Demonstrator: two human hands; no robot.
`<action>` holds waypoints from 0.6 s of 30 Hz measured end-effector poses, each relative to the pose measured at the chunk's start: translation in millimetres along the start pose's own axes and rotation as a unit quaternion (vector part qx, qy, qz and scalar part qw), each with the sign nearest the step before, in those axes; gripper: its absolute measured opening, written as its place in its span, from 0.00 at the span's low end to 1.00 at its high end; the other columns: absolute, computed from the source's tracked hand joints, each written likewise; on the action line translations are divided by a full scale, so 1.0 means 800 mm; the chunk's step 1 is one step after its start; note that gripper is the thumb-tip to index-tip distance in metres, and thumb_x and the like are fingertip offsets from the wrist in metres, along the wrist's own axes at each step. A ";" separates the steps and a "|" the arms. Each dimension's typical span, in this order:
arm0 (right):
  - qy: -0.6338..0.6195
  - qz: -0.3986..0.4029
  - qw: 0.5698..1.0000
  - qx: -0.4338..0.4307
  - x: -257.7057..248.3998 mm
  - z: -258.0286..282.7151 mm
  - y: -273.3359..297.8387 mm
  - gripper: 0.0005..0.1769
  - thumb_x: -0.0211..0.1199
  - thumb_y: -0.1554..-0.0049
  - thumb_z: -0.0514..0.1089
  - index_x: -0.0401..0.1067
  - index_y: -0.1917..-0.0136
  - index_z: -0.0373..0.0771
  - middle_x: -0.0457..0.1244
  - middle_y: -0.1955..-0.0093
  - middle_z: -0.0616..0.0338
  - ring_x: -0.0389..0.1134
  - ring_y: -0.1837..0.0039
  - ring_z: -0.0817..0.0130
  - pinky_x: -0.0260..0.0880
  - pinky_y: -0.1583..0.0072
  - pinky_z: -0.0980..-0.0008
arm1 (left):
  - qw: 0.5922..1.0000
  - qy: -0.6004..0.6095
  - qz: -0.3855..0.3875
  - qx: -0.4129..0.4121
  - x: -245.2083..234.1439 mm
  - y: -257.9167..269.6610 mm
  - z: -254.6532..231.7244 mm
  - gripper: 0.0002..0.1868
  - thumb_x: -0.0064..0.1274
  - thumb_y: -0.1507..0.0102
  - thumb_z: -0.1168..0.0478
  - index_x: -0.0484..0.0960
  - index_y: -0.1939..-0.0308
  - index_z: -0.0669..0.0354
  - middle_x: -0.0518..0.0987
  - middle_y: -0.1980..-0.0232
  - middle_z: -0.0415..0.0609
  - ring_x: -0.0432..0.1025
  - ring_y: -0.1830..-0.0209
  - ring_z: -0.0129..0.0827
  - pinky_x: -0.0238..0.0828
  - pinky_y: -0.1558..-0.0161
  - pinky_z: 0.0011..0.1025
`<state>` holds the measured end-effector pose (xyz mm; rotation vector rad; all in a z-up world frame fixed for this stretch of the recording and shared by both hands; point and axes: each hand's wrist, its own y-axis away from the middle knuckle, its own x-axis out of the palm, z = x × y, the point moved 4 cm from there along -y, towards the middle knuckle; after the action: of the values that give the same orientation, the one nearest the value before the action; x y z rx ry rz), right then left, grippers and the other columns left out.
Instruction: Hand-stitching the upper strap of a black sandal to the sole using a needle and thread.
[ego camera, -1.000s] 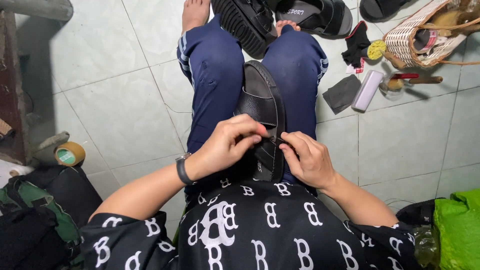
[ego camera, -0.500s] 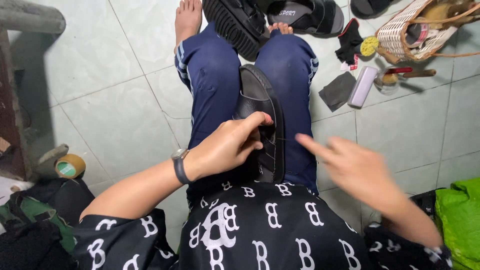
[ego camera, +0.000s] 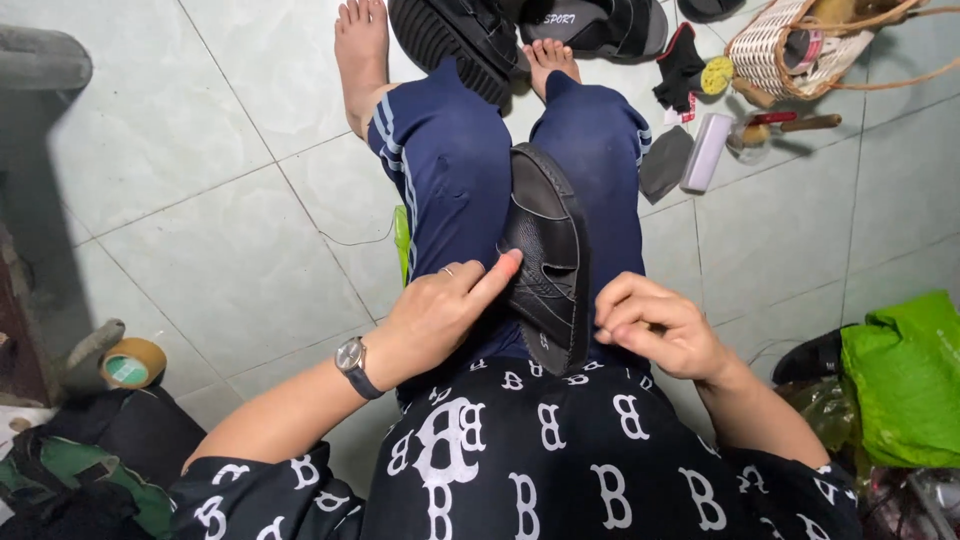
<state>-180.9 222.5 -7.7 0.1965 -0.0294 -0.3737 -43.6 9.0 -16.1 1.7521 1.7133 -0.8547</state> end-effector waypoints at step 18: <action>0.052 0.056 0.997 -0.023 0.009 0.005 -0.025 0.07 0.62 0.48 0.32 0.77 0.55 0.35 0.63 0.71 0.53 0.63 0.71 0.67 0.64 0.67 0.73 | 0.834 0.545 -0.004 -0.093 -0.015 -0.021 -0.052 0.29 0.60 0.44 0.64 0.68 0.39 0.59 0.82 0.70 0.43 0.60 0.85 0.19 0.53 0.85 0.13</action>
<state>-181.2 201.0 -7.5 0.1688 0.0712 -0.2519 -57.2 33.3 20.7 2.2475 2.3188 0.4841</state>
